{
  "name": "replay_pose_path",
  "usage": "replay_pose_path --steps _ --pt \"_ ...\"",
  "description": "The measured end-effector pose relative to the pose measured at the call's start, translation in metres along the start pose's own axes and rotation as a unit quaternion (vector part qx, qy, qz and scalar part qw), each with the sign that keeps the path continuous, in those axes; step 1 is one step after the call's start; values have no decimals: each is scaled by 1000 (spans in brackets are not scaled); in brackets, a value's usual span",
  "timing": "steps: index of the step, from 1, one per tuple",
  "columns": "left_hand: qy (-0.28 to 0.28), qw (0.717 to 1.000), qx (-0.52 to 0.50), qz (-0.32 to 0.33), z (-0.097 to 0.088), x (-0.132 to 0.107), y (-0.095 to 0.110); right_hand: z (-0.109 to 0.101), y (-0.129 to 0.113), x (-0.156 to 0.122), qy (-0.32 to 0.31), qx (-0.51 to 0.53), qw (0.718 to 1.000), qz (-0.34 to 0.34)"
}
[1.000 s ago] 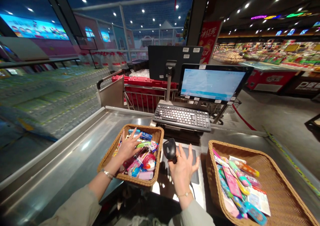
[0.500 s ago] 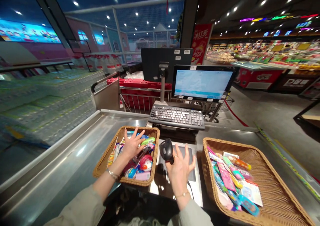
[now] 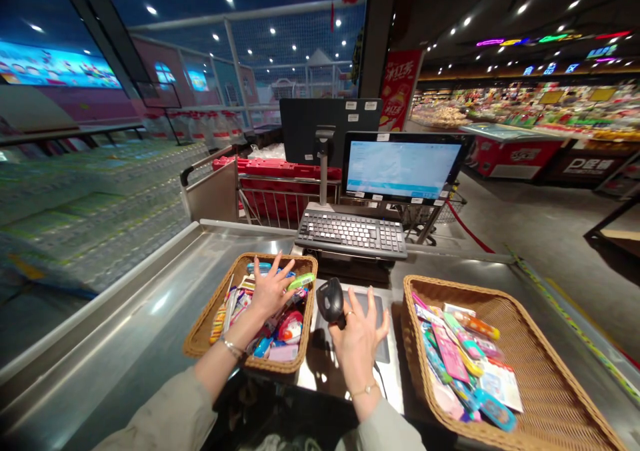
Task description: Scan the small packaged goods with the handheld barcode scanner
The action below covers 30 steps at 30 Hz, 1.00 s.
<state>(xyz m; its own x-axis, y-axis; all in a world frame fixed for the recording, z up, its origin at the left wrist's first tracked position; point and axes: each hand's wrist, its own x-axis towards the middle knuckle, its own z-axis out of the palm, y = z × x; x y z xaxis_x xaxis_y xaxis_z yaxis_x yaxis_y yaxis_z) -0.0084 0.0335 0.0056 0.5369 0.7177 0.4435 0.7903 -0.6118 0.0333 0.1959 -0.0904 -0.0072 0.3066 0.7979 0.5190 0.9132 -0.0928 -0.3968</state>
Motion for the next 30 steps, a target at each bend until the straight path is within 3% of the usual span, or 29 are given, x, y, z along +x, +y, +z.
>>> replay_pose_path --steps 30 --pt "5 1000 -4 1 12 13 14 -6 4 2 -64 53 996 -24"
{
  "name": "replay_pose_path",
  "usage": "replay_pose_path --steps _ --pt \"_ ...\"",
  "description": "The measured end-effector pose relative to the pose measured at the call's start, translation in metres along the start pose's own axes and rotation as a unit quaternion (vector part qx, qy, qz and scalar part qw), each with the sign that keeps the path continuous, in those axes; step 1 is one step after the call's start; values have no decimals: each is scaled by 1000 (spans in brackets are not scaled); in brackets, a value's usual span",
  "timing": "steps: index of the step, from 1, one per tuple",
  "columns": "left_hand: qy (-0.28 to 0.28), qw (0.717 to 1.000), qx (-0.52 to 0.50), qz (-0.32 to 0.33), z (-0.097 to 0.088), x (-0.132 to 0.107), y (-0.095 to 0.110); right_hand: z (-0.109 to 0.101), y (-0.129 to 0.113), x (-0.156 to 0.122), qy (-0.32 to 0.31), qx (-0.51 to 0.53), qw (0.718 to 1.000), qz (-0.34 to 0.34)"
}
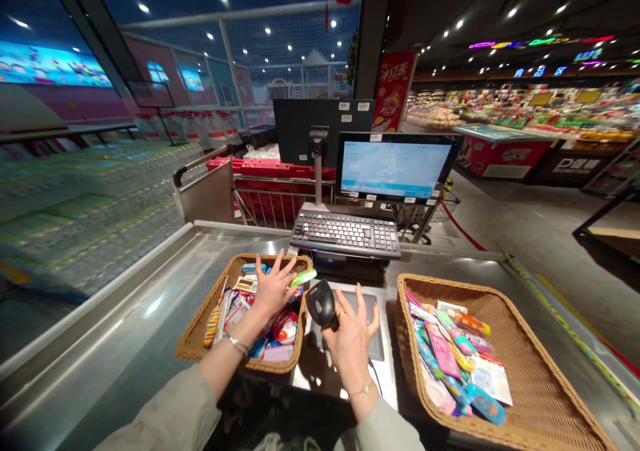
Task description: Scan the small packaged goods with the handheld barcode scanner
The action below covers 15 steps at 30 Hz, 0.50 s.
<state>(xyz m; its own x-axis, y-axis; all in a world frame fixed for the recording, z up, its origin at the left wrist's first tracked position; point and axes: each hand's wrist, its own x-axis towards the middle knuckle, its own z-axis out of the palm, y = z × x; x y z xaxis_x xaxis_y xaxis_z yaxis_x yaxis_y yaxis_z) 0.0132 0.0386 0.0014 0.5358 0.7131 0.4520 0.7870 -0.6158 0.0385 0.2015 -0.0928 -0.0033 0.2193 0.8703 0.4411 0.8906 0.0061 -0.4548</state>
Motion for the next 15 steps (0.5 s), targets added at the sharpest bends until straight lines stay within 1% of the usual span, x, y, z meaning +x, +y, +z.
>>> replay_pose_path --steps 9,15 --pt "43 999 10 15 1 5 6 -6 2 2 5 13 1000 0" --pt "50 998 15 18 3 9 7 -10 4 2 0 16 1000 0"
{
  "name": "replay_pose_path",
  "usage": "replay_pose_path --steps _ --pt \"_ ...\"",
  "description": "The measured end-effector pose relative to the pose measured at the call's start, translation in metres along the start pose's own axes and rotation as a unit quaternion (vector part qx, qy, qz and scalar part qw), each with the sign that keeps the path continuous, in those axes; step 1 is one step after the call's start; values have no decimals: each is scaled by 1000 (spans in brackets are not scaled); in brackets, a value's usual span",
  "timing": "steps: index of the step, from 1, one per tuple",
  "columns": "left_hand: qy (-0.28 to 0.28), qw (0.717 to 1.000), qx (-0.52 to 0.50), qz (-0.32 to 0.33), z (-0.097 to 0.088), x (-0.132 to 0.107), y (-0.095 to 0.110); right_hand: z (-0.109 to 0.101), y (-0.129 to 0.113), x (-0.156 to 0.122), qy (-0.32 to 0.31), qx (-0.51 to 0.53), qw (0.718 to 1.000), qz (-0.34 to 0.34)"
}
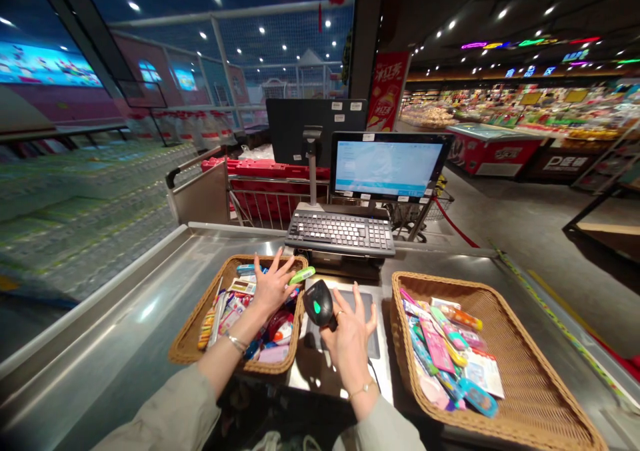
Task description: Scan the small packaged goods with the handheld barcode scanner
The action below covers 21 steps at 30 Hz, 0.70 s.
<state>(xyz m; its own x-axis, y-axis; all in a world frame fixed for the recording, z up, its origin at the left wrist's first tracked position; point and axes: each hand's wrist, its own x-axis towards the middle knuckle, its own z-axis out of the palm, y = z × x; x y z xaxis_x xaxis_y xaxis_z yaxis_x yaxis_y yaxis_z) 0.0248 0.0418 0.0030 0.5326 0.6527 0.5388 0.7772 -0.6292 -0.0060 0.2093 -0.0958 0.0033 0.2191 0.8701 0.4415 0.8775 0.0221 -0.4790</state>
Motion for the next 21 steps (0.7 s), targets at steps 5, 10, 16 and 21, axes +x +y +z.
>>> replay_pose_path --steps 5,10,16,21 --pt "1 1000 3 1 1 2 2 -1 3 -1 8 -8 1000 12" --pt "16 1000 0 5 2 6 6 -3 10 -3 43 -59 997 16" --pt "26 999 -9 24 7 16 16 -7 24 -8 83 -112 990 30" --pt "28 998 -27 40 8 26 31 -13 37 -14 102 -140 984 48"
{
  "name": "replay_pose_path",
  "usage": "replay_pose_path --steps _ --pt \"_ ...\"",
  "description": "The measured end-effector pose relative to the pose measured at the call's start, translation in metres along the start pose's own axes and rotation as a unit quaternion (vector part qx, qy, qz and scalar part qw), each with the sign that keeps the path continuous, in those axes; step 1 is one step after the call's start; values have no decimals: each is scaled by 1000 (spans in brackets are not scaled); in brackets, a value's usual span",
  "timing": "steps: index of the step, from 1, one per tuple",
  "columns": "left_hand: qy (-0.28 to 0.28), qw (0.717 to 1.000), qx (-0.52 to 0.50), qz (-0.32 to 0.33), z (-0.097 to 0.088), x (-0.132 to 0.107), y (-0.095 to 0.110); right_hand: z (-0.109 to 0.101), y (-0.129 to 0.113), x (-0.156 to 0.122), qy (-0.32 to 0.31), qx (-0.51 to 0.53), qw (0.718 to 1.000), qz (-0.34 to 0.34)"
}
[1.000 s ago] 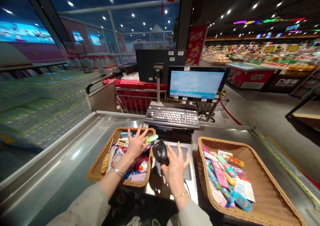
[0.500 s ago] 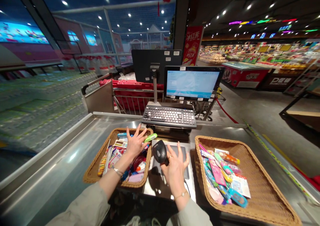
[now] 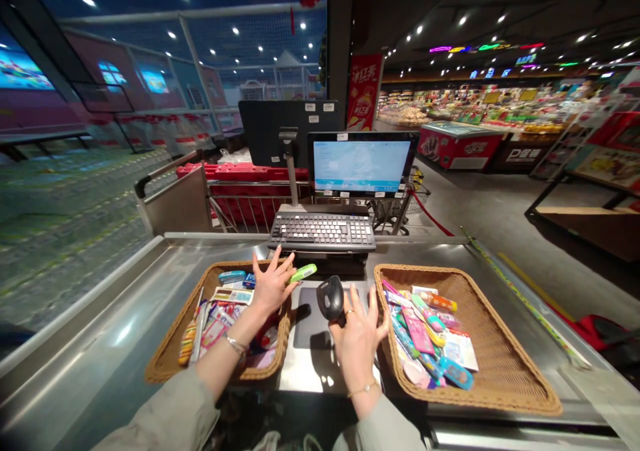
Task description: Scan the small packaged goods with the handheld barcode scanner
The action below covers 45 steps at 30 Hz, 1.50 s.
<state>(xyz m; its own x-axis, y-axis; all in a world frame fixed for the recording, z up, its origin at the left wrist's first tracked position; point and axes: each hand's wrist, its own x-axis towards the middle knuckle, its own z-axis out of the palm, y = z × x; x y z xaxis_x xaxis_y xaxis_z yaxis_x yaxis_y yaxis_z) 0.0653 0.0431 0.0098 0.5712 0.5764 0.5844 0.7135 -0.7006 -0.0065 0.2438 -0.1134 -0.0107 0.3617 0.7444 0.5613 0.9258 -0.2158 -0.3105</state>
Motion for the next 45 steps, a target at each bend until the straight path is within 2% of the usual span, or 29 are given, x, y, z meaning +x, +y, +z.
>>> replay_pose_path --steps 23,32,45 --pt "9 993 -74 87 15 45 69 -33 51 -18 49 -66 989 125" --pt "12 988 -95 120 26 59 98 -48 71 -24 82 -84 981 157" --pt "9 976 -127 178 41 80 139 -64 101 -34 96 -125 966 203"
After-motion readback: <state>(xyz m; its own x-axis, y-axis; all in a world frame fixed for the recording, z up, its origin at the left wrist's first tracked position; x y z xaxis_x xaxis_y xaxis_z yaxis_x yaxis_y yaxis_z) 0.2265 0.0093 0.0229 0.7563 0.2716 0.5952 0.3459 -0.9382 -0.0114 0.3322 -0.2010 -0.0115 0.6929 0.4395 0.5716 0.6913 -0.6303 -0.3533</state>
